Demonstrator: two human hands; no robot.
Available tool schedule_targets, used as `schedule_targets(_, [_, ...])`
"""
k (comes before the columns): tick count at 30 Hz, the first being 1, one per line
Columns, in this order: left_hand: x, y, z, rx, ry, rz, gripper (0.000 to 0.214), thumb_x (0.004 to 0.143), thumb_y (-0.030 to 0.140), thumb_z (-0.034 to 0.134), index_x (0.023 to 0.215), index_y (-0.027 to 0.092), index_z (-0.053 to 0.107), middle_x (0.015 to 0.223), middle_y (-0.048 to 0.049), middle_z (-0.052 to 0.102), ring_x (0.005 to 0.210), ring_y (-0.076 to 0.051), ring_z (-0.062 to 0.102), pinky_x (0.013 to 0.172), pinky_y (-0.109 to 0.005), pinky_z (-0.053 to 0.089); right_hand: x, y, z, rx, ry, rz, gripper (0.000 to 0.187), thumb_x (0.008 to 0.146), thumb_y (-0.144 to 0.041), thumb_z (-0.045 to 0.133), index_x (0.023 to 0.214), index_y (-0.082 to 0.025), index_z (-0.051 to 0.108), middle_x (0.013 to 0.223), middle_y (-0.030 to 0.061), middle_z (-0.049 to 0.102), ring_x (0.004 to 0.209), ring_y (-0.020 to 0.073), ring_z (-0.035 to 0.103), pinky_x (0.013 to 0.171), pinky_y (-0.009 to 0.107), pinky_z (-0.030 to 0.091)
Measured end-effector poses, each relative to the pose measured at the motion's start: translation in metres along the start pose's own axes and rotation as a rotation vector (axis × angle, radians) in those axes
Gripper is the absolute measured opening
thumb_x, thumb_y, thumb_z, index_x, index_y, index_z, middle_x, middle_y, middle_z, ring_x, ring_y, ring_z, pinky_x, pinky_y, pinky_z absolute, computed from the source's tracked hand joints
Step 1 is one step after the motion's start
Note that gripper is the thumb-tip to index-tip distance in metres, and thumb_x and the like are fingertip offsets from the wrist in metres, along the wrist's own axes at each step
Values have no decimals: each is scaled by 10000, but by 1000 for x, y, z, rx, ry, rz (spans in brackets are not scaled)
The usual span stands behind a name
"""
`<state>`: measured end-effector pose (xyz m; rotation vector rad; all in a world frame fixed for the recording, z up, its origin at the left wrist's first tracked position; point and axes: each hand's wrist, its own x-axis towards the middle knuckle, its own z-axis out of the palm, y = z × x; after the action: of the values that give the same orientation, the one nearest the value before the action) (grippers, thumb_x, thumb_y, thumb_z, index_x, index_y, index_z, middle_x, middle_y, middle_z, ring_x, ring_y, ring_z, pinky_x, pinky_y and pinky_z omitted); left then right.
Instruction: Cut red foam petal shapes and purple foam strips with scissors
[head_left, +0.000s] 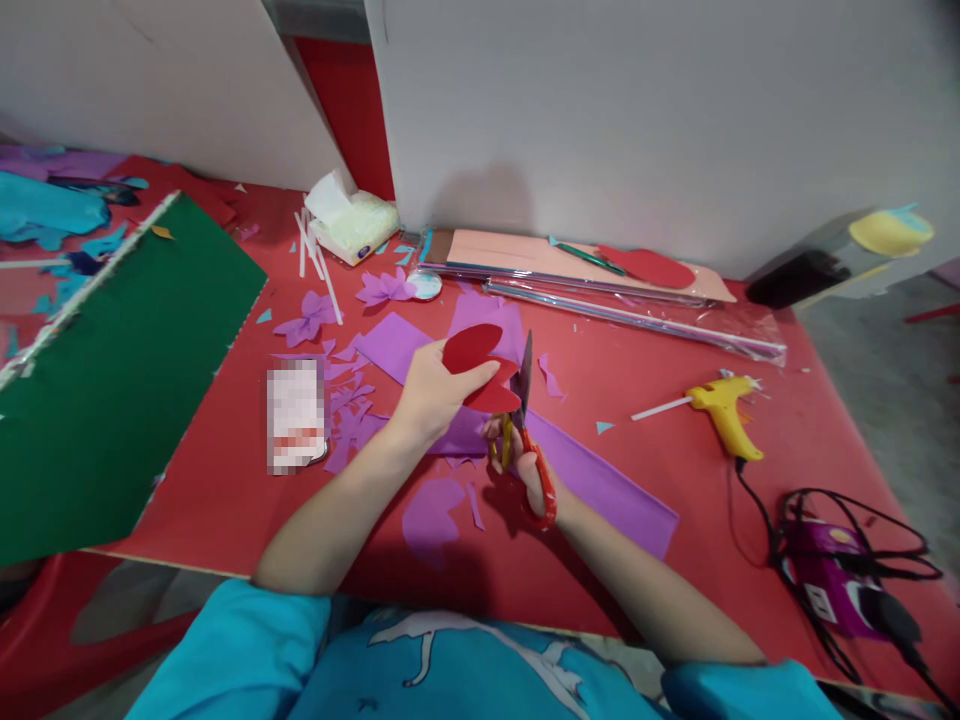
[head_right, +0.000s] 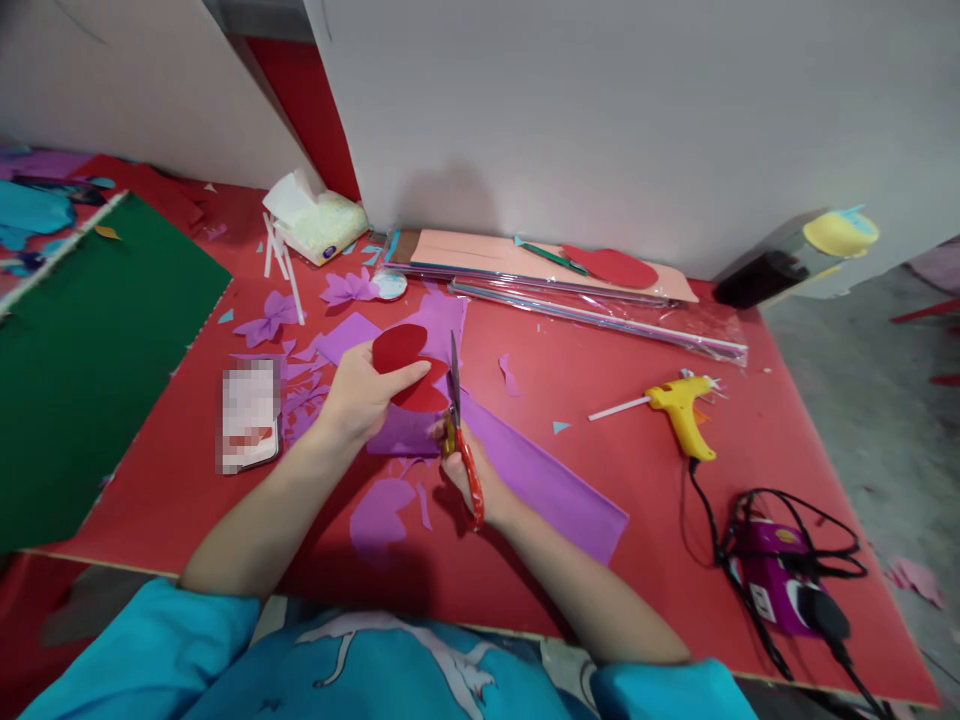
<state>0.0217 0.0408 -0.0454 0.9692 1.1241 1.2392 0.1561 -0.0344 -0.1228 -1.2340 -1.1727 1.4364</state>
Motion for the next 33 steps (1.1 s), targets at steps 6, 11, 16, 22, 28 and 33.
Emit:
schedule_targets(6, [-2,-9,5,-78,49,-21,266,580,208,743,819,123,663,734,-5,686,625,-119,625,614,-240,528,1,16,10,80,-76,-39,621,670,-796,343,907,-246,510,638,12,425,591,185,421,550,323,398])
schedule_targets(11, [-4,-12,11,-145,89,-48,294,589,206,737,860,122,661,721,-4,680,612,-119,625,615,-256,533,2,17,12,154,-77,-98,579,702,-773,339,891,-250,499,672,1,400,538,145,345,512,295,352])
schedule_targets(16, [-6,-16,15,-196,118,-64,280,591,187,734,856,130,663,725,1,678,603,-108,620,604,-242,530,0,17,11,169,-107,-89,529,725,-744,360,869,-252,491,685,-6,377,542,137,327,513,286,333])
schedule_targets(22, [-10,-21,18,-229,139,-62,262,604,212,737,839,129,656,744,-8,673,635,-112,621,635,-247,522,-2,17,12,175,-85,-75,537,720,-746,367,856,-244,499,669,-1,388,540,141,334,493,283,330])
schedule_targets(28, [-13,-24,23,-352,160,-120,254,583,199,752,801,134,641,708,8,660,627,-106,615,646,-252,515,-2,20,14,190,-38,-67,535,723,-736,387,829,-224,502,685,9,425,538,132,371,483,279,345])
schedule_targets(33, [-14,-26,28,-431,146,-169,211,579,192,753,730,128,621,657,22,638,577,-84,594,605,-225,501,-2,18,16,209,-39,-29,571,683,-779,376,807,-228,462,625,-8,383,514,135,336,465,285,330])
